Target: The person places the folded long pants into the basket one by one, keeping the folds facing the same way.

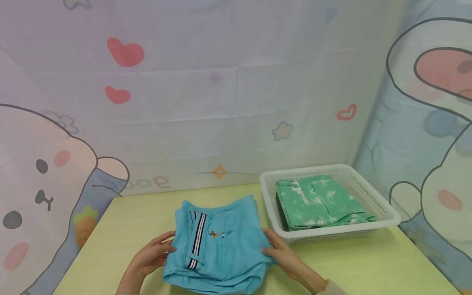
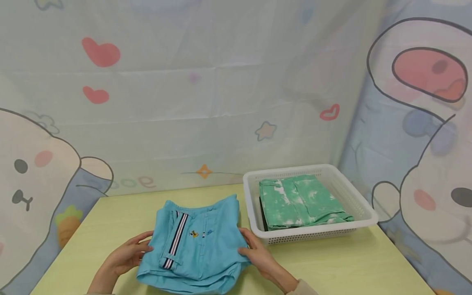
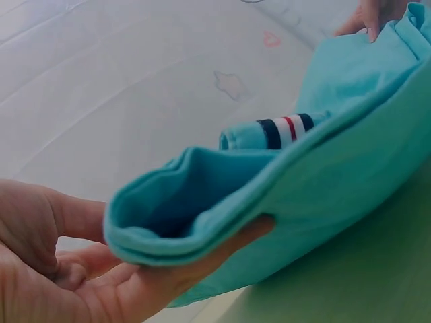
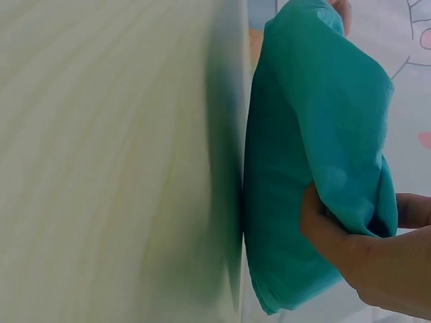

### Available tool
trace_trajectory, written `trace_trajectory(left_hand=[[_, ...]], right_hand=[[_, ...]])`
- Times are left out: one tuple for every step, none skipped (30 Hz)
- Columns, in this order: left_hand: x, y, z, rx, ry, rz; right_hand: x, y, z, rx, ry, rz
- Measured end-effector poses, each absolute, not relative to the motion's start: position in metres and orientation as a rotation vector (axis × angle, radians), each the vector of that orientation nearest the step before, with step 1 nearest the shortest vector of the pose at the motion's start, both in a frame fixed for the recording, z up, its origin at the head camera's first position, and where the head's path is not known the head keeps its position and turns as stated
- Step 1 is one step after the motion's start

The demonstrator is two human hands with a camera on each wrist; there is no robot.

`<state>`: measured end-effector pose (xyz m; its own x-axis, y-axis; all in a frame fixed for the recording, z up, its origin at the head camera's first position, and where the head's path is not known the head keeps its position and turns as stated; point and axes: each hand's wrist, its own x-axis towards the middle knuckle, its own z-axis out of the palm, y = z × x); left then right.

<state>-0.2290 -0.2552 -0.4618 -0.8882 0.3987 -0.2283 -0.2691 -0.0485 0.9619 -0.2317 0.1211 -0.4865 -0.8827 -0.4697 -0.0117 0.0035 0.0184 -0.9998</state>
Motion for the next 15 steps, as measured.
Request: trace_trajectory(left_hand=[[-0.2287, -0.2551, -0.4611, 0.139, 1.788, 1.982], [-0.2283, -0.2549, -0.4604, 0.14, 1.788, 1.981], [-0.2281, -0.2548, -0.4597, 0.142, 1.79, 1.978], [-0.2277, -0.2549, -0.4592, 0.146, 1.789, 1.978], [-0.2273, -0.255, -0.4587, 0.153, 1.787, 1.979], [-0.227, -0.2551, -0.4582, 0.158, 1.784, 1.983], [-0.2269, -0.2552, -0.4577, 0.163, 1.782, 1.984], [-0.2268, -0.2552, -0.4574, 0.166, 1.779, 1.986], [-0.2269, -0.2554, -0.4572, 0.172, 1.774, 1.987], [-0.2269, -0.2554, -0.4568, 0.175, 1.769, 1.989], [-0.2269, -0.2555, -0.4564, 0.178, 1.763, 1.991], [-0.2269, -0.2555, -0.4561, 0.181, 1.758, 1.994], [-0.2268, -0.2555, -0.4558, 0.186, 1.754, 1.996], [-0.2266, -0.2556, -0.4554, 0.191, 1.75, 2.0], [-0.2263, -0.2558, -0.4549, 0.198, 1.744, 2.005]], right_hand=[[-0.2316, 0.121, -0.486, -0.478, 1.963, -1.927], [-0.2316, 0.121, -0.4854, -0.478, 1.964, -1.926], [-0.2315, 0.121, -0.4847, -0.476, 1.97, -1.923], [-0.2313, 0.121, -0.4842, -0.476, 1.974, -1.921], [-0.2312, 0.121, -0.4837, -0.477, 1.978, -1.919], [-0.2312, 0.121, -0.4831, -0.478, 1.98, -1.917], [-0.2312, 0.1213, -0.4826, -0.479, 1.982, -1.913], [-0.2315, 0.1217, -0.4821, -0.481, 1.984, -1.912], [-0.2316, 0.1224, -0.4816, -0.486, 1.986, -1.911], [-0.2319, 0.123, -0.4811, -0.492, 1.986, -1.911], [-0.2322, 0.1237, -0.4807, -0.498, 1.987, -1.912], [-0.2326, 0.1244, -0.4802, -0.506, 1.989, -1.914], [-0.233, 0.1252, -0.4799, -0.515, 1.99, -1.917], [-0.2334, 0.1259, -0.4794, -0.526, 1.993, -1.92], [-0.2337, 0.1266, -0.4789, -0.535, 1.994, -1.922]])
